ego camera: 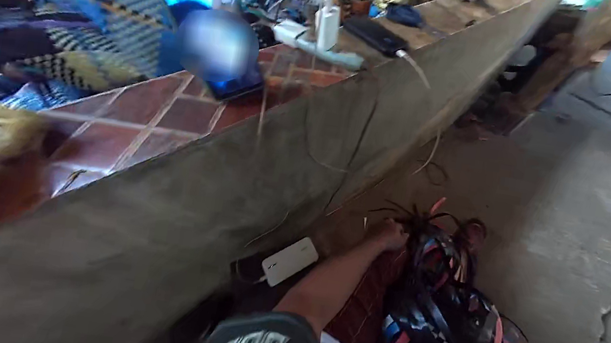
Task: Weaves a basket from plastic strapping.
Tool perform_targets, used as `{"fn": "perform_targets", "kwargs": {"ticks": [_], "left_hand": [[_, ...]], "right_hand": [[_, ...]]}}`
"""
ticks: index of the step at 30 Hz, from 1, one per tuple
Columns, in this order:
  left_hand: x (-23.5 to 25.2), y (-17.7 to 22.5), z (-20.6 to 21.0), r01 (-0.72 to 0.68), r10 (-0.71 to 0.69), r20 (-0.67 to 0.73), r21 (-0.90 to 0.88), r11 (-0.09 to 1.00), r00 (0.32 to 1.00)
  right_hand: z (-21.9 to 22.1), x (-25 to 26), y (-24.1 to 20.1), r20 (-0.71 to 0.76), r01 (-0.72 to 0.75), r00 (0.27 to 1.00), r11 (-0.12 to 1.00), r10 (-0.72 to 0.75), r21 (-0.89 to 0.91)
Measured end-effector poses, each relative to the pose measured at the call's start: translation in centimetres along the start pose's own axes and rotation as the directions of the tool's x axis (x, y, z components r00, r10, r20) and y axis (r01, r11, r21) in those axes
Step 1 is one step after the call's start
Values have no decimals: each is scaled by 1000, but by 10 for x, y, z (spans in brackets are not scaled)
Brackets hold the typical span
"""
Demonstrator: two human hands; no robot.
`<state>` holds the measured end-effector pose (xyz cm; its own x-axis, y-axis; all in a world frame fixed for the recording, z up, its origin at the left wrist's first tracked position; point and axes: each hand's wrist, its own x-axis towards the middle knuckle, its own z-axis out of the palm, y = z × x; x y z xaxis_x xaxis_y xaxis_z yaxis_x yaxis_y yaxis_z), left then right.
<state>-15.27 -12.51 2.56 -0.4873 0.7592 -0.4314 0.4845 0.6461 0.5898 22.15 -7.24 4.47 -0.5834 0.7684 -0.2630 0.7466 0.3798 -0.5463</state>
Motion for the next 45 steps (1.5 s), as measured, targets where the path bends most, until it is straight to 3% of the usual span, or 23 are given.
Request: {"fn": "perform_targets", "kwargs": {"ticks": [4,7,10,12,15,18,21,24,26,28,32,33,34,36,37,40,43,45], "left_hand": [[-4,7,-11,1,-2,31,5,1000,1000],[-17,4,-8,-36,23,-121,-111,993,992],[-41,14,5,-236,192,-237,-174,956,952],[-67,28,15,-429,367,-294,-180,885,883],[-102,41,35,-622,597,-177,-232,747,783],[-112,61,47,-624,623,66,-20,781,779],[-113,77,59,-655,614,238,169,737,752],[-116,90,70,-645,556,375,176,744,742],[-110,82,78,-591,536,379,34,806,754],[-102,68,81,-514,516,346,-108,851,783],[-102,57,82,-526,561,262,-195,828,785],[-106,57,84,-561,596,237,-203,803,767],[-109,59,85,-603,637,214,-209,770,740],[-118,61,86,-688,719,194,-207,695,668],[-121,61,84,-721,749,204,-203,662,630],[-118,53,70,-722,752,325,-234,652,574],[-113,48,58,-586,659,441,-309,749,610],[-112,47,66,-577,675,394,-350,738,624]], "right_hand": [[-2,9,6,-4,48,999,998,-48,43],[0,6,2,-56,125,991,992,-123,32],[-9,-2,-10,-39,120,992,993,-120,11],[-10,-2,-10,-24,29,999,999,-28,20],[-5,-7,-8,-24,-54,998,998,54,24],[-6,-3,-10,-51,-42,998,999,43,24],[-5,-3,-16,-52,-34,998,999,36,26],[-3,-3,-18,-44,-56,997,997,58,46],[-2,-6,-16,-96,-29,995,997,36,76],[-1,-10,-15,-243,66,969,991,-35,118],[-6,-3,-35,-582,300,786,952,-210,63],[-8,-1,-46,-575,323,791,941,-211,99],[-8,1,-58,-507,300,843,939,-179,167],[-6,-1,-78,-255,148,965,918,-53,369],[0,-6,-84,-210,97,978,883,2,459],[27,-33,-89,-374,233,927,830,-31,507],[57,-55,-73,-511,453,825,823,-242,341],[65,-62,-62,-520,520,795,794,-314,316]]}}
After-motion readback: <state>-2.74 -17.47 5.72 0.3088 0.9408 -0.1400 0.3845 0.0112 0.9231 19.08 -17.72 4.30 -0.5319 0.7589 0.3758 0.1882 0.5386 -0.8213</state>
